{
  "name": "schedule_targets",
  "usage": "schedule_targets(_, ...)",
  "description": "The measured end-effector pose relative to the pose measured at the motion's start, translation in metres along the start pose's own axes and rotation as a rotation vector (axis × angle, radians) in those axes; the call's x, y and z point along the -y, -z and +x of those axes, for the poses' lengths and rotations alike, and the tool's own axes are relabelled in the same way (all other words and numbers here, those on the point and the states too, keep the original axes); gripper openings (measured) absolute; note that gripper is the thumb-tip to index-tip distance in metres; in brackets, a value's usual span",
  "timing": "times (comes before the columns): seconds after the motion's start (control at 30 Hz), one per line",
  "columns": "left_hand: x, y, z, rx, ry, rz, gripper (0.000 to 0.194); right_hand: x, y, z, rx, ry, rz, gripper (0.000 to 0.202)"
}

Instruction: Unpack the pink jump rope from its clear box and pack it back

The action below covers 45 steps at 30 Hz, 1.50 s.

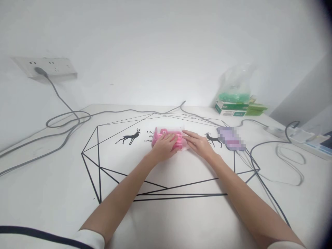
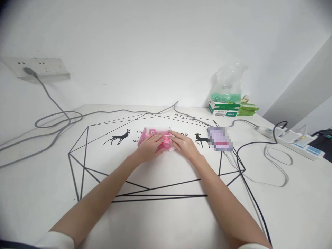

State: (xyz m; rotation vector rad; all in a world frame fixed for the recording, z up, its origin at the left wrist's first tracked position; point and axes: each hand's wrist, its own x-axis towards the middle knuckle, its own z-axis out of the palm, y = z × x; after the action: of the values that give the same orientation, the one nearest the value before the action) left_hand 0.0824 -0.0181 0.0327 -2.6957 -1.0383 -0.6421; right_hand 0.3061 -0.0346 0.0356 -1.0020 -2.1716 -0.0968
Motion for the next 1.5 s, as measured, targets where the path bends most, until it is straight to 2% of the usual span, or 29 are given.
schedule_targets(0.17,0.003,-0.002,0.001,0.013,-0.014,-0.02,0.045,0.006,0.002,0.003,-0.05,-0.02,0.144,0.034)
schedule_targets(0.43,0.002,-0.006,-0.004,0.005,0.003,0.069,0.049,0.014,-0.001,0.007,-0.016,-0.081,0.275,0.039)
schedule_targets(0.63,0.005,-0.001,-0.004,0.01,0.052,0.059,0.055,0.012,-0.005,0.005,0.065,-0.164,0.191,0.043)
schedule_targets(0.93,0.006,0.007,-0.002,-0.033,0.079,0.098,0.075,0.003,-0.01,0.002,0.173,-0.052,0.021,0.038)
schedule_targets(1.13,0.008,0.003,-0.003,-0.04,0.027,0.086,0.056,0.001,-0.006,0.003,0.234,-0.045,0.016,0.038)
schedule_targets(1.33,0.01,0.001,-0.004,-0.033,0.032,0.058,0.053,-0.008,0.004,0.004,0.275,-0.143,0.062,0.036)
schedule_targets(1.5,0.01,0.001,-0.004,-0.035,0.015,0.055,0.05,-0.007,0.01,0.004,0.302,-0.133,0.063,0.034)
